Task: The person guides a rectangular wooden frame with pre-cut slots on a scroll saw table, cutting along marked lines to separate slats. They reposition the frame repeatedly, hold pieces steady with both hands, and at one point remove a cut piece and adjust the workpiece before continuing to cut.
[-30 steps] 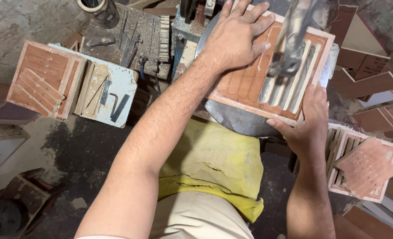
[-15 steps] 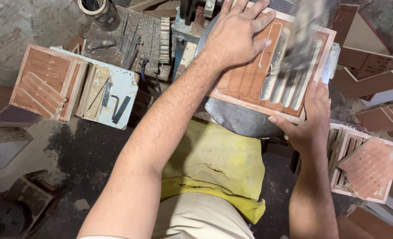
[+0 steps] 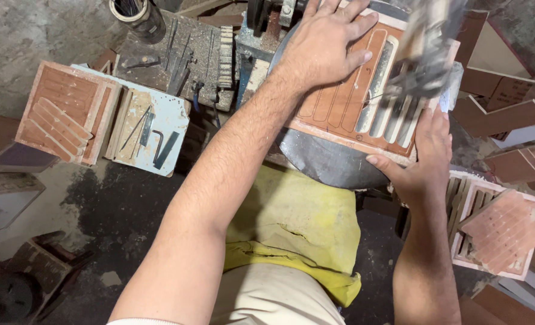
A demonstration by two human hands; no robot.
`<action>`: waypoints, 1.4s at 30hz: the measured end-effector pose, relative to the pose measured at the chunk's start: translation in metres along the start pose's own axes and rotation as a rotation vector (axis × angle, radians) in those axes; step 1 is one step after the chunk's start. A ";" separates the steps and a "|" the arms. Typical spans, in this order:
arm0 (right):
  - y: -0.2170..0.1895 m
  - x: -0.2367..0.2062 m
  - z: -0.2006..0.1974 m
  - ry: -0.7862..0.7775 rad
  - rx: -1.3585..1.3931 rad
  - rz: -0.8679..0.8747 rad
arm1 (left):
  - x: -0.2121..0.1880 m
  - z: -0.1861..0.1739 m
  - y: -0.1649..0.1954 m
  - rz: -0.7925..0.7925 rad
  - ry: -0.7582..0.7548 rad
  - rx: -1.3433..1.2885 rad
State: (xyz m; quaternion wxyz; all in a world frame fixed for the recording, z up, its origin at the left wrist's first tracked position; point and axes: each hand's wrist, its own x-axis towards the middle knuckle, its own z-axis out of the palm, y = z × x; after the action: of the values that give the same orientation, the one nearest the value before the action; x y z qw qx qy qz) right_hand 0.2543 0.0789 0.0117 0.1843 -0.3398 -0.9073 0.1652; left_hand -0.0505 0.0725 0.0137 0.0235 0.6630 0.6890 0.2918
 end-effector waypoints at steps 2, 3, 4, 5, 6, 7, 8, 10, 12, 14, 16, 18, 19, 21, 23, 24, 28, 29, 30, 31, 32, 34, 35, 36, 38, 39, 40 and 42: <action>-0.001 -0.001 0.001 -0.023 -0.047 0.058 | 0.001 0.001 0.001 -0.022 -0.008 -0.014; -0.001 -0.001 0.001 -0.032 -0.071 0.086 | 0.000 0.001 0.001 -0.021 -0.010 -0.011; -0.002 -0.002 0.001 -0.027 -0.061 0.082 | 0.000 0.001 0.001 -0.019 -0.010 -0.006; -0.002 -0.002 0.001 -0.022 -0.049 0.077 | 0.000 0.001 0.000 -0.018 -0.011 0.000; -0.003 -0.003 0.000 -0.018 -0.036 0.071 | 0.000 0.000 0.000 -0.017 -0.017 0.010; -0.004 -0.003 0.000 -0.028 -0.039 0.077 | -0.001 -0.001 0.001 -0.016 -0.026 0.018; -0.004 -0.004 -0.001 -0.036 -0.043 0.083 | -0.003 -0.002 0.002 -0.014 -0.034 0.026; -0.005 -0.004 -0.002 -0.038 -0.042 0.081 | -0.017 -0.003 0.005 -0.051 0.003 0.014; -0.006 -0.005 -0.002 -0.037 -0.034 0.075 | -0.040 -0.003 0.015 -0.101 0.002 0.014; -0.005 -0.007 -0.003 -0.037 -0.031 0.082 | -0.071 -0.002 0.027 -0.175 -0.037 0.036; -0.004 -0.009 -0.001 -0.024 -0.035 0.069 | -0.093 -0.002 0.036 -0.175 -0.060 0.017; 0.000 -0.009 0.001 -0.011 -0.055 0.046 | -0.100 -0.002 0.042 -0.171 -0.063 -0.008; 0.002 -0.010 0.001 -0.014 -0.054 0.044 | -0.099 -0.002 0.043 -0.174 -0.048 -0.013; 0.006 -0.006 0.003 -0.002 -0.045 0.020 | -0.096 -0.005 0.042 -0.189 -0.035 -0.004; 0.010 -0.002 0.005 0.015 -0.067 -0.004 | -0.089 -0.005 0.043 -0.198 -0.052 0.006; 0.012 -0.003 0.005 0.010 -0.081 -0.006 | -0.088 -0.006 0.043 -0.196 -0.049 0.003; 0.014 -0.001 0.005 0.029 -0.059 -0.043 | -0.088 -0.005 0.041 -0.188 -0.041 0.003; 0.015 0.000 0.005 0.024 -0.066 -0.042 | -0.087 -0.003 0.040 -0.177 -0.028 0.008; 0.016 0.000 0.005 0.017 -0.074 -0.039 | -0.085 -0.002 0.040 -0.176 -0.030 0.019; 0.017 0.001 0.005 0.026 -0.063 -0.057 | -0.083 -0.001 0.039 -0.177 -0.033 0.028; 0.017 0.001 0.005 0.032 -0.050 -0.071 | -0.083 -0.001 0.039 -0.178 -0.041 0.037; 0.019 0.002 0.006 0.031 -0.052 -0.067 | -0.082 0.000 0.039 -0.169 -0.032 0.038; 0.020 0.003 0.006 0.023 -0.067 -0.050 | -0.082 -0.001 0.039 -0.164 -0.026 0.041; 0.021 0.003 0.007 0.017 -0.081 -0.033 | -0.081 -0.001 0.038 -0.166 -0.022 0.035; 0.023 0.004 0.008 0.044 -0.061 -0.060 | -0.081 -0.002 0.038 -0.169 -0.015 0.021; 0.024 0.004 0.009 0.056 -0.052 -0.072 | -0.081 -0.002 0.038 -0.164 -0.008 0.025; 0.024 0.004 0.009 0.049 -0.061 -0.060 | -0.080 -0.002 0.038 -0.158 -0.001 0.029; 0.026 0.005 0.010 0.035 -0.082 -0.037 | -0.079 -0.001 0.037 -0.158 0.009 0.032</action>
State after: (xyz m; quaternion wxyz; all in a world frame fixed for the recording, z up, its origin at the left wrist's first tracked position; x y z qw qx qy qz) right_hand 0.2606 0.0991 -0.0064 0.1889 -0.3329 -0.9162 0.1183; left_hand -0.0084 -0.0027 0.0027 0.0328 0.6057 0.7437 0.2811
